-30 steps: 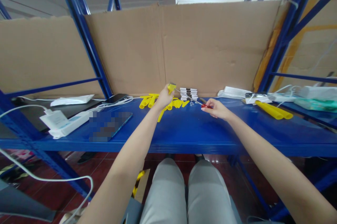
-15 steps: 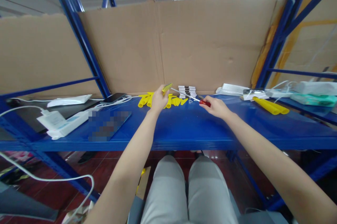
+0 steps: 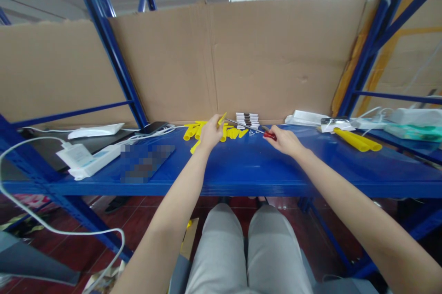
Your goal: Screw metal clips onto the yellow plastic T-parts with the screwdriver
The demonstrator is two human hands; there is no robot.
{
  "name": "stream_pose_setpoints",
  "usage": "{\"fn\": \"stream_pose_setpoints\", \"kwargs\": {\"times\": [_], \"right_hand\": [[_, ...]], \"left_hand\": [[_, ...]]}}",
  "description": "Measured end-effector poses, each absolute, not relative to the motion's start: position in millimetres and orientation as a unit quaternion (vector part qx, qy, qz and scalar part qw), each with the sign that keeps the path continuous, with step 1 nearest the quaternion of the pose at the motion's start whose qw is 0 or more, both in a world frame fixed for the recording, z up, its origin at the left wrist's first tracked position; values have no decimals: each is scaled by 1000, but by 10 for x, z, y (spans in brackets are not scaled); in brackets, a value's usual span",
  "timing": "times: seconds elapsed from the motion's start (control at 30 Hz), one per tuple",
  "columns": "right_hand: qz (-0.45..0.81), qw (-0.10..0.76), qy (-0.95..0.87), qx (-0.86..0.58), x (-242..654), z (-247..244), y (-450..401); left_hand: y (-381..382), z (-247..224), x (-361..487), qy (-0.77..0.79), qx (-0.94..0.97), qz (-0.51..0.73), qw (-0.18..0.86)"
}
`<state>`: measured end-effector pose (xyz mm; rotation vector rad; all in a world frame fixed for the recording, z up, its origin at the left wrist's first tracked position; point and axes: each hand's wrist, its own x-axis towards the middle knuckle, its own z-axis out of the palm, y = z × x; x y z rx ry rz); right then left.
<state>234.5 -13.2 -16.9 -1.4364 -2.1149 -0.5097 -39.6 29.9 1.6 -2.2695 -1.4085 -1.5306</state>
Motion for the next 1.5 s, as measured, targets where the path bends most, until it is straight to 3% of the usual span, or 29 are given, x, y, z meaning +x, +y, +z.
{"fn": "stream_pose_setpoints", "kwargs": {"times": [0.37, 0.67, 1.03, 1.33, 1.5], "right_hand": [[-125, 297, -792, -519, 2333, -180, -123], [-188, 291, -786, -512, 2339, -180, -155], [-157, 333, -763, -532, 2367, -185, -86], [-201, 268, -777, -533, 2314, -155, -172], [-181, 285, -784, -520, 2319, -156, -164]], "left_hand": [[287, 49, -400, -432, -734, -524, 10], [274, 42, -382, -420, -729, -541, 13], [285, 19, -373, -443, -732, -517, 17], [332, 13, -390, -397, -737, -545, 45], [374, 4, -397, -377, -743, -550, 59]]}}
